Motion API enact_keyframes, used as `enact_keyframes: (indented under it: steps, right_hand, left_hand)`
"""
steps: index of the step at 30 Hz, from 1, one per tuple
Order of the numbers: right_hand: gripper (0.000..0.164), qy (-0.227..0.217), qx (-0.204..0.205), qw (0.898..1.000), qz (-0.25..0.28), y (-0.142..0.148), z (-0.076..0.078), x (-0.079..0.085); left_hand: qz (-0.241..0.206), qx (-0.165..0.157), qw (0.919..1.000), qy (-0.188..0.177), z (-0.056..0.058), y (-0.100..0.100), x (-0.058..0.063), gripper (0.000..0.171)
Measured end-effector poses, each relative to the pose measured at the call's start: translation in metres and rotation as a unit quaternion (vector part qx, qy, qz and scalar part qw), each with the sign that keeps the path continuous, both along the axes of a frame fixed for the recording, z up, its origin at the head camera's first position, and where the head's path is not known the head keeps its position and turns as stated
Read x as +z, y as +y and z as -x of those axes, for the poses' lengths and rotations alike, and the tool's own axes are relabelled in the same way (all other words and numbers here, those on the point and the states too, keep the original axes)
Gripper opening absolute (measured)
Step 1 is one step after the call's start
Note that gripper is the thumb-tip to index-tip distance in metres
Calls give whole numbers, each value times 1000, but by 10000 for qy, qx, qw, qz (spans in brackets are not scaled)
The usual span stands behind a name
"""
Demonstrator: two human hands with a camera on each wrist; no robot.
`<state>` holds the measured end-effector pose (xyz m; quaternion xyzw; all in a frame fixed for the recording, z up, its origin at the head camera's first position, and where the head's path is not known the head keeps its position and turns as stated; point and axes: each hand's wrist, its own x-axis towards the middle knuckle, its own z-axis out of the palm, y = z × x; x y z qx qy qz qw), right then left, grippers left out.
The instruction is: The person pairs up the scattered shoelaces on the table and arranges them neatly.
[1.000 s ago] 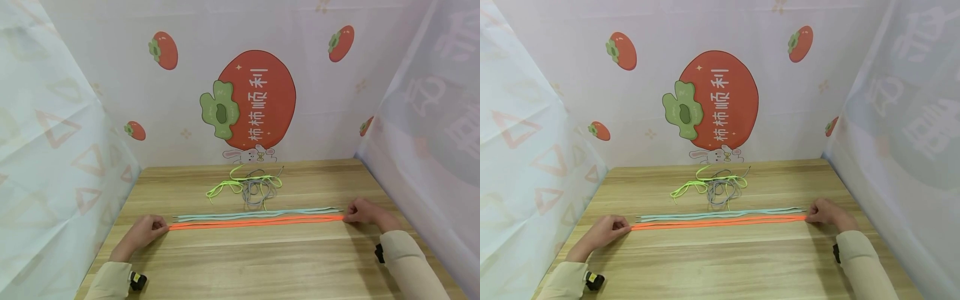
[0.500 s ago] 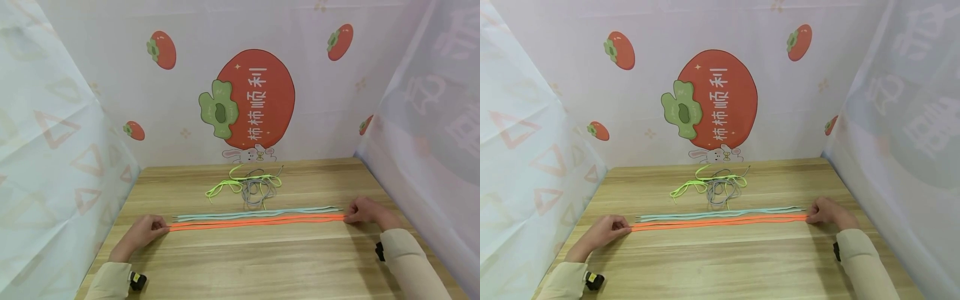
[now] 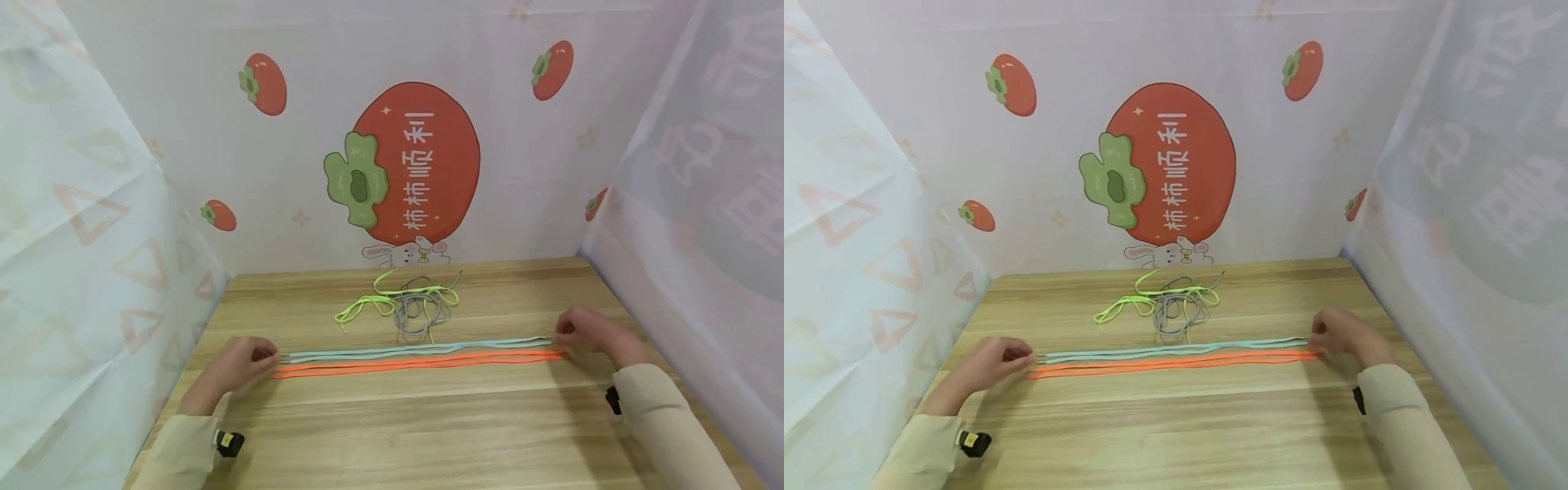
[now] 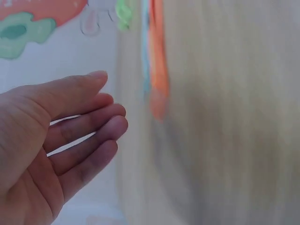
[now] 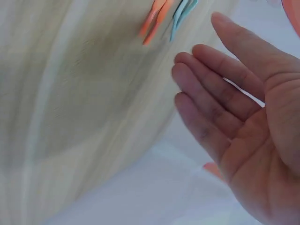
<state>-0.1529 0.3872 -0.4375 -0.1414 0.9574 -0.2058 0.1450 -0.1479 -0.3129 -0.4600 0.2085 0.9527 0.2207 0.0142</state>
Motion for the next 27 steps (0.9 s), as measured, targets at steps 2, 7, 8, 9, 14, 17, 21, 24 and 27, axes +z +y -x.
enact_keyframes:
  steps: [2, 7, 8, 9, 14, 17, 21, 24, 27]
  right_hand:
    - [32, 155, 230, 9996, -27, -9, 5, 3]
    - [27, 490, 670, 9963, -215, -43, 17, 9]
    - [21, 593, 756, 9950, -277, -50, 20, 9]
    - [14, 680, 834, 9936, -328, -59, 22, 10]
    - [11, 1083, 1217, 9860, -352, -102, 38, 10]
    - [17, 1204, 1389, 9827, -244, -128, 45, 9]
    - [27, 1319, 1599, 9782, -143, -162, 51, 4]
    - [28, 1371, 1780, 9744, 16, -185, 54, -1]
    - [26, 1496, 1999, 9681, 227, -204, 56, -7]
  left_hand:
    - [65, -81, 9999, 95, 6, 13, 8, 15]
    - [228, -401, 9985, 309, 27, 54, 22, 20]
    - [239, -479, 9981, 316, 31, 62, 24, 20]
    - [238, -554, 9976, 335, 35, 71, 25, 19]
    - [216, -941, 9950, 268, 54, 115, 25, 22]
    - [213, -1241, 9917, 260, 63, 142, 19, 28]
    - [211, -1542, 9872, 345, 71, 178, 11, 38]
    - [157, -1603, 9861, 408, 73, 202, 6, 43]
    - [78, -1629, 9854, 484, 73, 221, 0, 45]
